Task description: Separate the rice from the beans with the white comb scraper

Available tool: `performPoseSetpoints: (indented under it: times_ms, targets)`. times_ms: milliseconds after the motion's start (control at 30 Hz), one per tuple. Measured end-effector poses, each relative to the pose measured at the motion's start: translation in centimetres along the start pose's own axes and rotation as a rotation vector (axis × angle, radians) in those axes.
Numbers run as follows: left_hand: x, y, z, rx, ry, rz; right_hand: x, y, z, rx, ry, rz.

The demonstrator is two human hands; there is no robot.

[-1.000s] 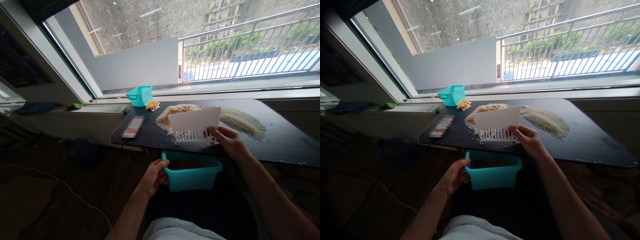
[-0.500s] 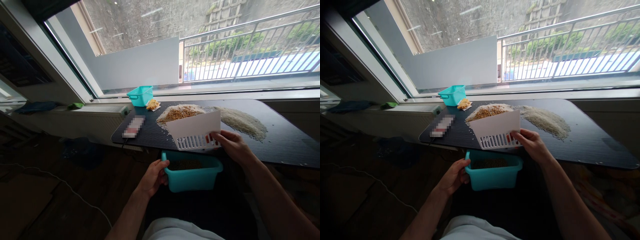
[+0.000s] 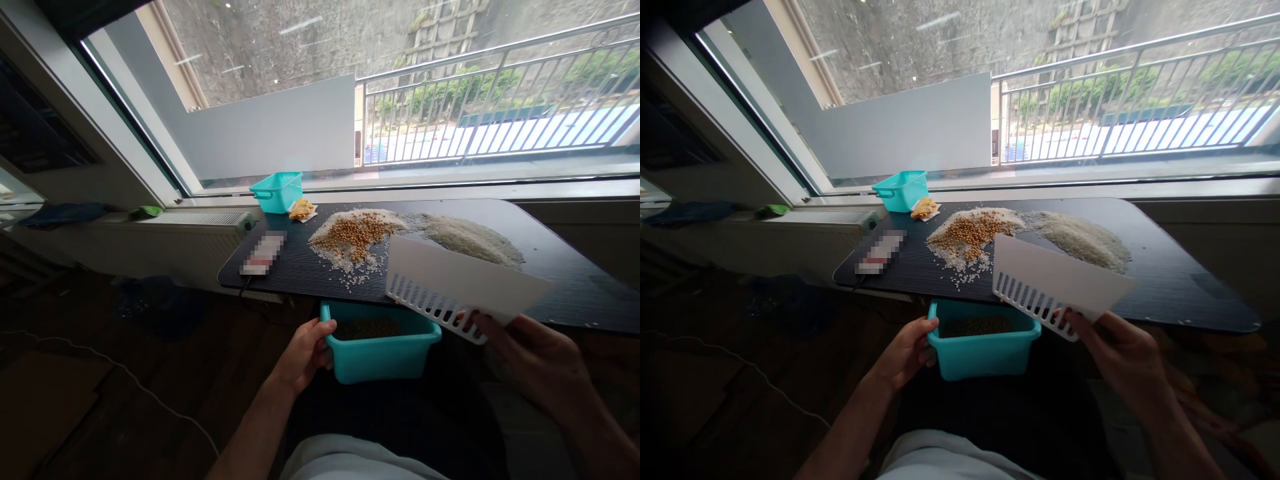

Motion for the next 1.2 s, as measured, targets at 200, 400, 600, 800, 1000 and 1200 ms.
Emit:
performPoseSetpoints:
  times_ms: [200, 400, 600, 800, 1000, 1200]
  targets:
    - [0.0, -0.1, 0.1, 0.006, -0.006, -0.005, -1.8, -2.1, -2.6, 0.029, -0.011, 0.072]
    - [-0.1, -0.4, 0.6, 0.034, 0.023, 0.000, -8.8, -4.1, -5.3, -0.026, -0.016, 0.159]
    - [0.0, -0.3, 0.8, 0.027, 0.044, 0.003, -10.9, -2.5, -6.7, -0.047, -0.031, 0.139]
    - [0.1, -0.1, 0.8, 0.033, 0.048, -0.002, -10.5, -2.3, -7.3, -0.062, -0.102, 0.142]
    - [0.1, -0.1, 0.7, 0.034, 0.053, 0.004, -10.4, -2.5, -9.0, -0.094, -0.191, 0.127]
    - [0.1, -0.2, 0.8, 0.032, 0.055, 0.005, -9.8, -3.2, -9.6, -0.109, -0.262, 0.120]
Point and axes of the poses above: each hand's wrist, its own x-axis away from the middle knuckle, its own z-axis out of the back of the hand, y = z × x, the point moved 10 cm from there along -x, towards the middle knuckle, and after that the axes turned 8 degrees about -y, right-handed, at the moved point
